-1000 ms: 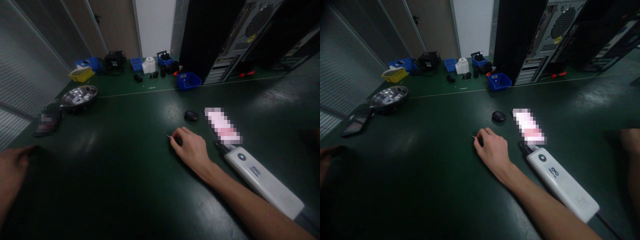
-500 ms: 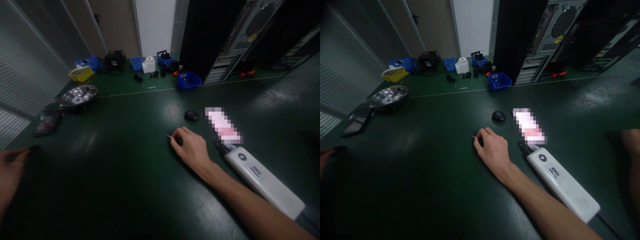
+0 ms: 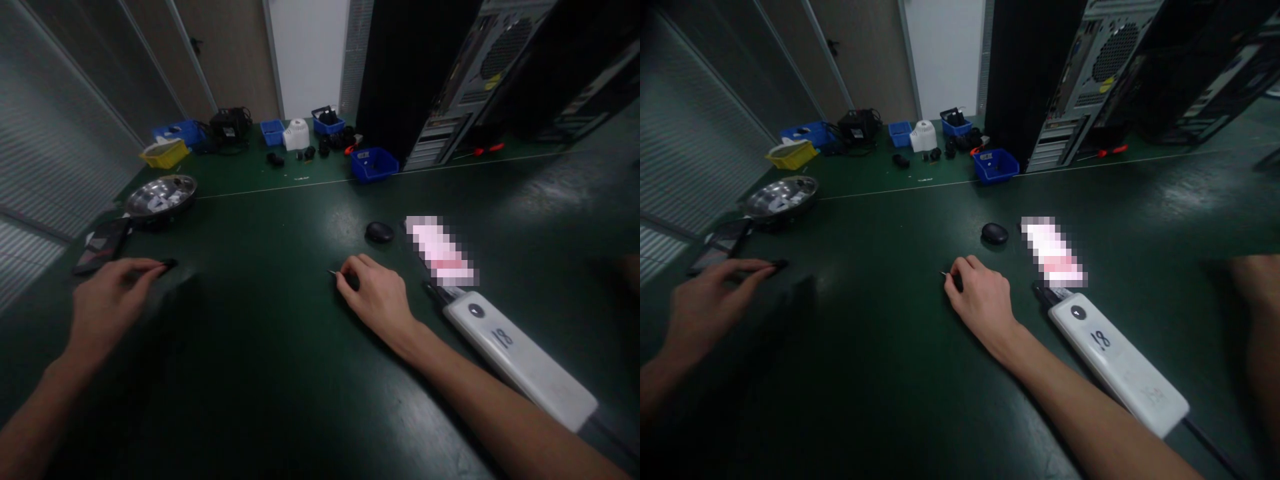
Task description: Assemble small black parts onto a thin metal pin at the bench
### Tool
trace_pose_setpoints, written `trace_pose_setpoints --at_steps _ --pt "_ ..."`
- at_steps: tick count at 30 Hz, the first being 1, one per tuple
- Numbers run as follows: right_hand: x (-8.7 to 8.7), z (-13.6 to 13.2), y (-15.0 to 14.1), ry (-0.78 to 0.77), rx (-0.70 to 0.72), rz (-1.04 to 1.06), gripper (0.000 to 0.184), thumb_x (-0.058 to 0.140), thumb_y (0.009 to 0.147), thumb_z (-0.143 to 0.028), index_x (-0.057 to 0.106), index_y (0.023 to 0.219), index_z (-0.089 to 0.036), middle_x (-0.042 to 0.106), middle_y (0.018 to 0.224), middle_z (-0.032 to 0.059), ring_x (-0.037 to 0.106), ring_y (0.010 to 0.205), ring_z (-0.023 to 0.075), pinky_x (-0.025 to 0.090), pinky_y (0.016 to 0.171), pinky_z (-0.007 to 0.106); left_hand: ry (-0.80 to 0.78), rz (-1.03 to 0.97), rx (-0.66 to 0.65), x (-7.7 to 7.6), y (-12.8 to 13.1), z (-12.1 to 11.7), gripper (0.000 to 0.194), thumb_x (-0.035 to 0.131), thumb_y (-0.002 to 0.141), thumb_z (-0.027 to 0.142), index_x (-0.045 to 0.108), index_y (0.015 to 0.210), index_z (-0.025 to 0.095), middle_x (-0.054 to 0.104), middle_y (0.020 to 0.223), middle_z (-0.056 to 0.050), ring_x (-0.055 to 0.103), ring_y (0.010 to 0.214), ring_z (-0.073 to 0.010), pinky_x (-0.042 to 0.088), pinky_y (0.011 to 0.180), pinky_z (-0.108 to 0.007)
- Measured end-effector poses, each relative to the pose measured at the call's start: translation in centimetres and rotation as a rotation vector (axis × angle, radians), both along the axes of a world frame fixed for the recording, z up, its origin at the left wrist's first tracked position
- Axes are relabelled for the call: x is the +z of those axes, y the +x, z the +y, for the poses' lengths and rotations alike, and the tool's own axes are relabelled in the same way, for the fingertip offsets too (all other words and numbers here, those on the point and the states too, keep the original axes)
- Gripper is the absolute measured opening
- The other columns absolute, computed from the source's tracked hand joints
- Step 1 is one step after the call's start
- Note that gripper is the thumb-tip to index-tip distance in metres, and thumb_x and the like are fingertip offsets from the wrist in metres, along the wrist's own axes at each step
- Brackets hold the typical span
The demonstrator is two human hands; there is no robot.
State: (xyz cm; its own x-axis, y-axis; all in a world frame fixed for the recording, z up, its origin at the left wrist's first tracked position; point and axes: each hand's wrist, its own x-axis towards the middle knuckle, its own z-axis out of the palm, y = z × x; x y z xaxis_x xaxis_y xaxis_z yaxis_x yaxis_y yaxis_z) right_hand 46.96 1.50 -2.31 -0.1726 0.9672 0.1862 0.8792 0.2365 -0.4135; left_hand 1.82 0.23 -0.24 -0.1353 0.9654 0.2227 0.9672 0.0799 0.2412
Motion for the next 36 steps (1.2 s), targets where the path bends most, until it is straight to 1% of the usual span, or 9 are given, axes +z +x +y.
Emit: trace_pose_setpoints --at_steps 2,5,7,9,13,16,20,30,36 --pt "0.0 0.0 0.0 -0.001 0.001 0.002 0.017 0.054 0.098 -0.036 0.065 0.092 -0.023 0.067 0.095 0.0018 0.062 0.076 0.0165 0.032 0.058 0.028 0.085 -0.122 -0.249 0.8 7.2 1.1 0.032 0.053 0.096 0.051 0.062 0.115 0.027 0.064 0.117 0.004 0.062 0.103 -0.0154 0.05 0.092 -0.032" --pt "0.1 0.0 0.0 -0.007 0.001 0.008 0.017 0.054 0.098 -0.037 0.064 0.093 -0.024 0.067 0.095 0.0015 0.062 0.076 0.0164 0.032 0.059 0.028 0.069 -0.306 -0.615 0.2 16.1 2.8 0.021 0.06 0.094 0.041 0.066 0.108 0.025 0.068 0.114 0.0 0.063 0.106 -0.0157 0.053 0.095 -0.033" --pt "0.1 0.0 0.0 -0.01 -0.006 0.013 0.017 0.054 0.098 -0.037 0.064 0.093 -0.023 0.067 0.095 0.0014 0.062 0.077 0.0167 0.033 0.06 0.028 -0.002 -0.362 -0.761 -1.0 19.9 3.7 0.018 0.058 0.096 0.036 0.067 0.106 0.025 0.068 0.111 0.0 0.062 0.106 -0.0148 0.053 0.096 -0.033" --pt "0.1 0.0 -0.1 -0.004 -0.019 0.027 0.017 0.053 0.098 -0.037 0.064 0.094 -0.023 0.068 0.096 0.0013 0.063 0.079 0.017 0.033 0.061 0.029 -0.065 -0.39 -0.823 -2.3 22.1 4.4 0.018 0.054 0.097 0.034 0.068 0.105 0.024 0.069 0.11 -0.001 0.061 0.107 -0.0146 0.052 0.096 -0.034" --pt "0.1 0.0 -0.3 0.006 -0.008 0.08 0.018 0.053 0.098 -0.037 0.063 0.093 -0.024 0.068 0.094 0.0009 0.062 0.077 0.0164 0.036 0.064 0.029 -0.083 -0.41 -0.817 -3.6 22.7 4.8 0.019 0.053 0.098 0.032 0.067 0.107 0.025 0.067 0.112 -0.002 0.058 0.11 -0.0153 0.051 0.098 -0.036" --pt "0.0 -0.1 -0.4 0.006 0.041 0.103 0.017 0.054 0.098 -0.037 0.064 0.093 -0.024 0.068 0.093 0.0006 0.062 0.076 0.0158 0.037 0.066 0.028 -0.082 -0.426 -0.799 -3.5 22.2 4.6 0.019 0.053 0.098 0.031 0.067 0.108 0.025 0.067 0.112 -0.001 0.059 0.109 -0.0149 0.051 0.098 -0.035" --pt "-0.1 -0.1 -0.5 -0.001 0.083 0.089 0.017 0.054 0.097 -0.037 0.064 0.094 -0.024 0.068 0.094 0.0001 0.062 0.075 0.0151 0.037 0.065 0.028 -0.095 -0.442 -0.768 -3.4 22.1 4.5 0.025 0.054 0.097 0.032 0.064 0.12 0.027 0.067 0.116 -0.002 0.06 0.109 -0.0149 0.053 0.098 -0.035" --pt "0.0 -0.1 -0.4 0.002 0.167 0.163 0.017 0.053 0.099 -0.036 0.063 0.095 -0.023 0.067 0.094 0.0007 0.06 0.075 0.0143 0.041 0.068 0.027 -0.069 -0.595 -0.837 -3.3 21.9 4.5 0.021 0.059 0.095 0.03 0.073 0.11 0.027 0.073 0.112 -0.002 0.067 0.107 -0.0148 0.056 0.099 -0.034" --pt "-0.1 -0.2 -0.5 -0.009 0.202 0.121 0.015 0.054 0.098 -0.035 0.063 0.096 -0.023 0.066 0.095 0.0005 0.06 0.074 0.0136 0.04 0.067 0.027 -0.057 -0.489 -0.93 -3.5 21.9 4.4 0.022 0.055 0.097 0.026 0.072 0.112 0.027 0.071 0.115 -0.001 0.063 0.109 -0.0136 0.054 0.097 -0.035"
